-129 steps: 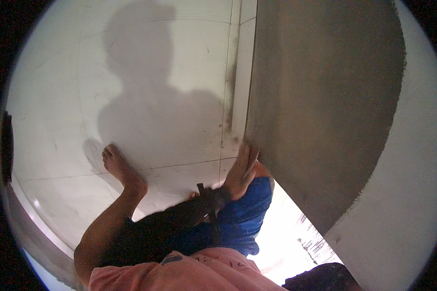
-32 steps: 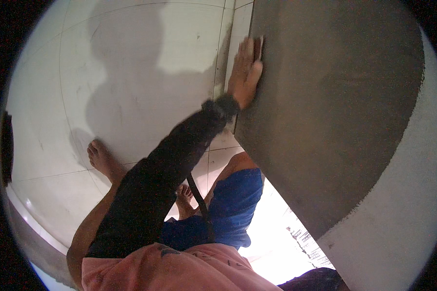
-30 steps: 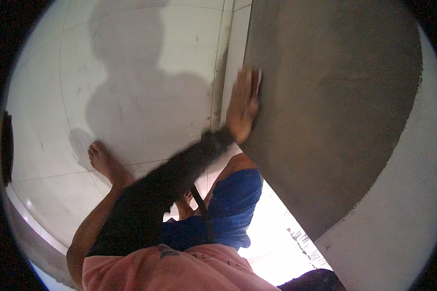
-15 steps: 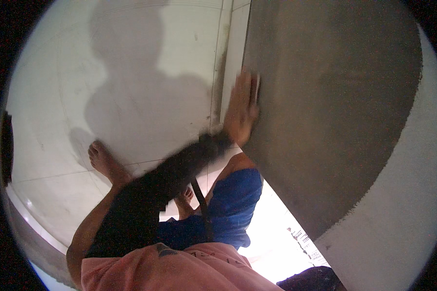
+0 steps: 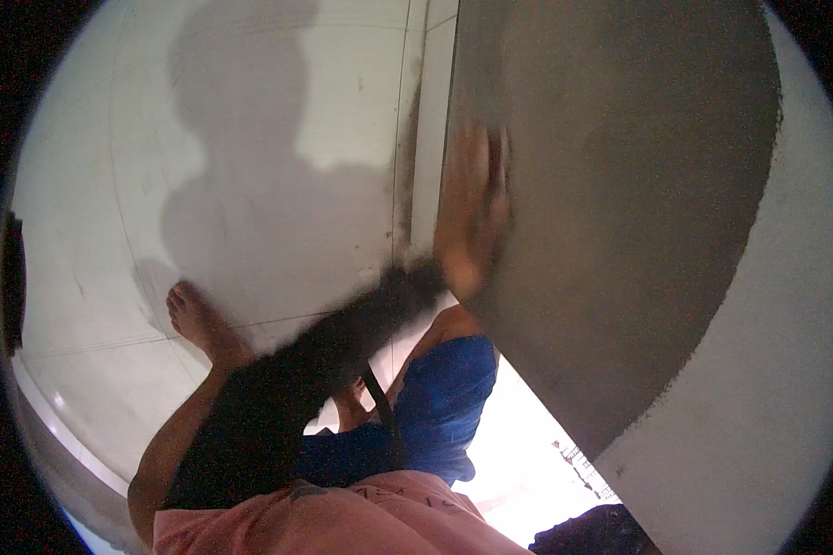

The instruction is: The person kneels on a tiled floor and uses a sanding block to smooth a freshly plastered wall. They repeatedly rub the block against the wall surface, moving from the lower section upward and across the wall.

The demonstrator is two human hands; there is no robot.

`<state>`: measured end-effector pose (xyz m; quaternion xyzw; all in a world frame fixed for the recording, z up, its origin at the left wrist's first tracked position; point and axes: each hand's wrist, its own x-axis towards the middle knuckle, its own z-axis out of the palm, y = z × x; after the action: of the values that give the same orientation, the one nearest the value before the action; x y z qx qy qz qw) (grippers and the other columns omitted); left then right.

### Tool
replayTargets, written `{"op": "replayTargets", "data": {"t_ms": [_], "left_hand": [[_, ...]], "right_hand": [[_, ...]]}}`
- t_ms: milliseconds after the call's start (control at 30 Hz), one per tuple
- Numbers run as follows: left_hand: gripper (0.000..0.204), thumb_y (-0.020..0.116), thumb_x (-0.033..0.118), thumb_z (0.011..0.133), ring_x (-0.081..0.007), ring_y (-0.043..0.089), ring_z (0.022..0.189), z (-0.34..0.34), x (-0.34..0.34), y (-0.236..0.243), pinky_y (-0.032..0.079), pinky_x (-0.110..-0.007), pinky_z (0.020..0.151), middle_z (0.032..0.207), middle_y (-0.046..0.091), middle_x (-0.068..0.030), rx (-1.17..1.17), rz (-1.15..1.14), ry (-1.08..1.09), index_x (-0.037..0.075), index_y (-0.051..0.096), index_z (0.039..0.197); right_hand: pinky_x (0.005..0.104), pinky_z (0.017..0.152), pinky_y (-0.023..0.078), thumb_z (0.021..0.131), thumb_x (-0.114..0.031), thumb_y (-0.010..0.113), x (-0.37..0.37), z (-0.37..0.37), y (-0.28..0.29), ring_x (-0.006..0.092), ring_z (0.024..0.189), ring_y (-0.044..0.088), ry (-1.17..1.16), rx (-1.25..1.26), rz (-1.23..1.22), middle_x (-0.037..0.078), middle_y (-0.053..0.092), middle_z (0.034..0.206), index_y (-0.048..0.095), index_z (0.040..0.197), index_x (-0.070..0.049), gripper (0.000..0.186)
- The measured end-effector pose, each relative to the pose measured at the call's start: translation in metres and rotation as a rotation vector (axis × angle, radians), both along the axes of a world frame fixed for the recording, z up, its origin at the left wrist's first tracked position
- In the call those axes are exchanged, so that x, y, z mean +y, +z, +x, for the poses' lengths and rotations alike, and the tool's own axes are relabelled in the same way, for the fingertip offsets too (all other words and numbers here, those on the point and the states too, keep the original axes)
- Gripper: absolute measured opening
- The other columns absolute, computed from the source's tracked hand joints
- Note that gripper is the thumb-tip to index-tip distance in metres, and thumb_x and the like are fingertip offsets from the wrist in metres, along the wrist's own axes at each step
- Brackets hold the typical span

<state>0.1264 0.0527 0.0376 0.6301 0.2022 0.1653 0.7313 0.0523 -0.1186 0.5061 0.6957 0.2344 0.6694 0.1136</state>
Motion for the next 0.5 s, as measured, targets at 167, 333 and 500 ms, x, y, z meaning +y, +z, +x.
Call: {"op": "replayTargets", "data": {"t_ms": [167, 333, 500], "left_hand": [[0.071, 0.050, 0.035, 0.104, -0.0468, 0.019, 0.153, -0.093, -0.043, 0.082, 0.019, -0.057, 0.123, 0.164, 0.021, -0.0302, -0.100, 0.045, -0.048, 0.000, 0.024, 0.160], [0.067, 0.052, 0.030, 0.104, -0.0469, 0.022, 0.153, 0.074, 0.062, 0.015, 0.024, -0.059, 0.121, 0.164, 0.023, -0.0289, 0.009, 0.103, -0.123, 0.002, 0.027, 0.159], [0.077, 0.052, 0.038, 0.103, -0.0478, 0.018, 0.154, -0.008, -0.014, 0.065, 0.020, -0.059, 0.123, 0.166, 0.020, -0.0277, 0.058, 0.247, -0.067, 0.006, 0.017, 0.163]], "right_hand": [[0.0488, 0.085, 0.052, 0.095, -0.038, 0.073, 0.003, -0.004, -0.007, 0.0274, 0.100, 0.062, -0.002, -0.026, 0.020, 0.016, 0.060, 0.123, 0.055, 0.122, -0.003, 0.048], [0.0472, 0.081, 0.053, 0.096, -0.036, 0.072, 0.006, -0.009, -0.013, 0.0274, 0.097, 0.064, -0.003, -0.025, 0.029, 0.017, 0.061, 0.120, 0.056, 0.122, -0.003, 0.045], [0.0457, 0.078, 0.055, 0.097, -0.034, 0.071, 0.004, -0.007, -0.017, 0.0274, 0.093, 0.065, 0.005, -0.034, 0.064, 0.018, 0.063, 0.116, 0.057, 0.122, -0.002, 0.043]]}}
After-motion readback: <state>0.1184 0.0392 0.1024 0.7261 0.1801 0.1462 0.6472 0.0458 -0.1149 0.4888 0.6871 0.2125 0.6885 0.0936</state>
